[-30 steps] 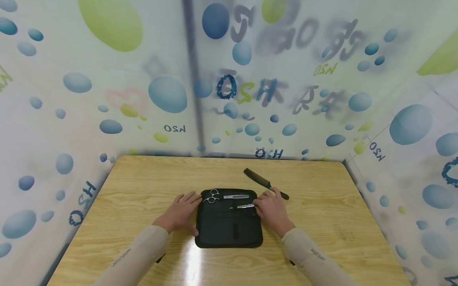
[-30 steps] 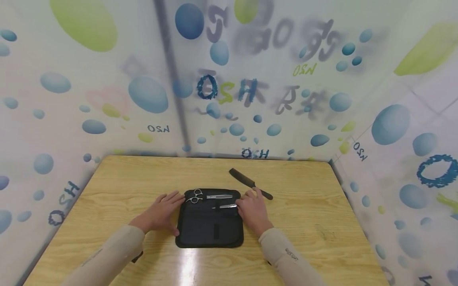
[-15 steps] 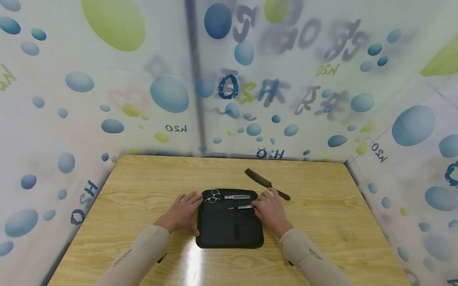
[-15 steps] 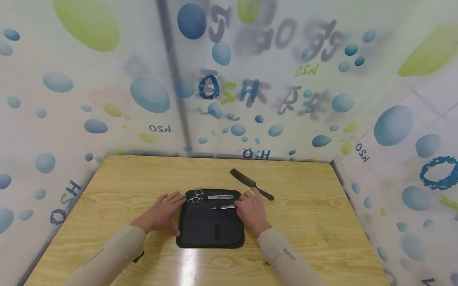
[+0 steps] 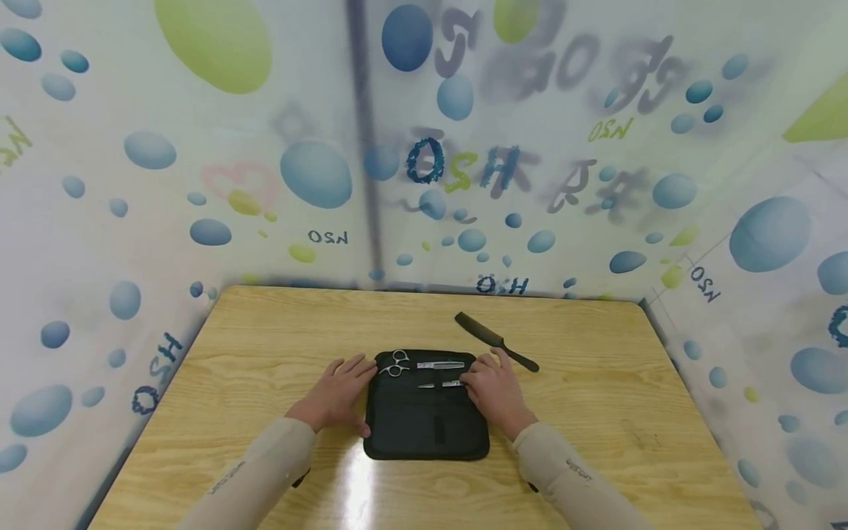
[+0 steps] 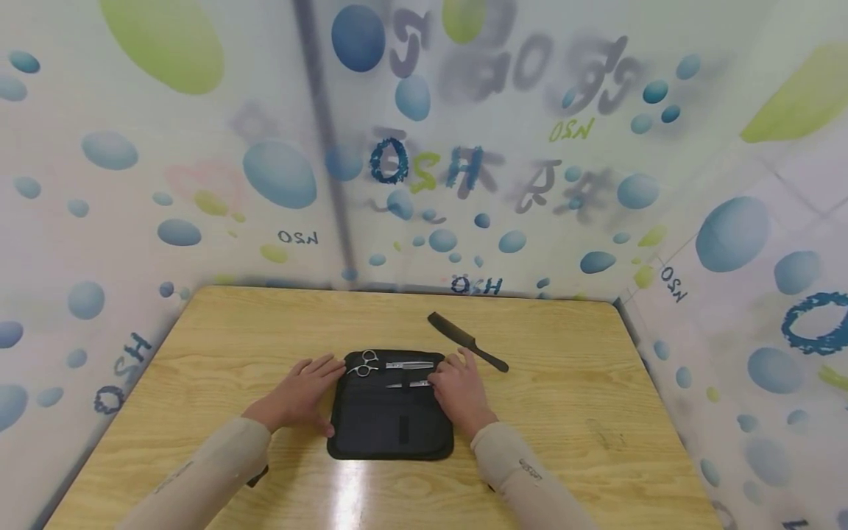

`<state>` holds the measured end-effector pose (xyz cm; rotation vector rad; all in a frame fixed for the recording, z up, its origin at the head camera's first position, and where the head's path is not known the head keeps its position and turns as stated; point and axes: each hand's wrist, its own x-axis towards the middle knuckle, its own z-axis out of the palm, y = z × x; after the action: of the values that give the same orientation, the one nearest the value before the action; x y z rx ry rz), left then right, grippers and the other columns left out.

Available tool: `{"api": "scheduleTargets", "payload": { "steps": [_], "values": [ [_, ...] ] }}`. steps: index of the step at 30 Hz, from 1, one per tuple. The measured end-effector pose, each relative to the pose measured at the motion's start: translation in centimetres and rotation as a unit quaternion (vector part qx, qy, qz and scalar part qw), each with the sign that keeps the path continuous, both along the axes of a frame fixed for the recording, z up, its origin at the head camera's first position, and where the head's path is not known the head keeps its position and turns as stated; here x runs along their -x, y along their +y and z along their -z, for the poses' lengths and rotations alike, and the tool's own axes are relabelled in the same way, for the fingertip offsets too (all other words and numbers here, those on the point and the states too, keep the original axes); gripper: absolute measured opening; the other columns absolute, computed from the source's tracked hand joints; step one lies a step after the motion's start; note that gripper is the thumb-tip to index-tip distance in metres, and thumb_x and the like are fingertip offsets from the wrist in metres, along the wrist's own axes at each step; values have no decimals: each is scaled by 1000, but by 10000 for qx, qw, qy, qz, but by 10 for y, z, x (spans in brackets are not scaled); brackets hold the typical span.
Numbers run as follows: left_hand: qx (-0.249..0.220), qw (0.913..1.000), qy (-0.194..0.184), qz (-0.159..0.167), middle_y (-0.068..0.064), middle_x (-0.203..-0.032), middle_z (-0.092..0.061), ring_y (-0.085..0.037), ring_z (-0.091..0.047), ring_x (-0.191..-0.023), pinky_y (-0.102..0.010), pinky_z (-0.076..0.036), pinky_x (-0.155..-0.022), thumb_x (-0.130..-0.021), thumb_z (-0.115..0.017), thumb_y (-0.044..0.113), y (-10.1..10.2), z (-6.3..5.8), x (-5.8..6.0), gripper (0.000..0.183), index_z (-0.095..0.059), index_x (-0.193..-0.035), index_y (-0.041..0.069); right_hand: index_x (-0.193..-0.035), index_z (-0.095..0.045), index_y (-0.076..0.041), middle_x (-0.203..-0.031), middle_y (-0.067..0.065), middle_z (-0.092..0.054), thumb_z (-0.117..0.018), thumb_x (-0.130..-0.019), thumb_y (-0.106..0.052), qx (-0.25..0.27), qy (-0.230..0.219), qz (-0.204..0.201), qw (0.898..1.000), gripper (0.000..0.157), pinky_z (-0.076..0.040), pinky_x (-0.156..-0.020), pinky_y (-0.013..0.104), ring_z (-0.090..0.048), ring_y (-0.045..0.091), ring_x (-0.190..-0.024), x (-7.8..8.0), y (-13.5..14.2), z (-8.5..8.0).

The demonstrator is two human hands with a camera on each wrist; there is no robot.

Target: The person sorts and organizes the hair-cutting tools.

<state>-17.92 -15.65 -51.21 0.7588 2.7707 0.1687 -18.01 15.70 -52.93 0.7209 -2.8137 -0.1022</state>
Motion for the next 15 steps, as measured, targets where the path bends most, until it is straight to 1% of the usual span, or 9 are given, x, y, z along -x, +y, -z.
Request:
{"api": "scheduleTargets", "payload": {
  "steps": [8,15],
  "values": [
    [-3,10000,-40,-73,-8,-155,-39,-31,-26,-148,-53,-22,-118,-59,-88,55,2,-4,-2,111,-42,-146,4,-88,-78,-29,-85,-9,-71,-77,-82,-24,4,152,-153,9998,8,-35,-109,48,-59,16,-98,1,-6,0],
    [1,10000,4,-40,-9,-154,-40,-31,-26,-148,-53,-22,-118,-59,-88,56,1,-1,-1,111,-42,-146,3,-86,-78,-28,-84,-8,-71,-78,-80,-22,158,147,-257,9994,8,-36,-107,48,-60,17,-97,1,-9,0]
  ]
}}
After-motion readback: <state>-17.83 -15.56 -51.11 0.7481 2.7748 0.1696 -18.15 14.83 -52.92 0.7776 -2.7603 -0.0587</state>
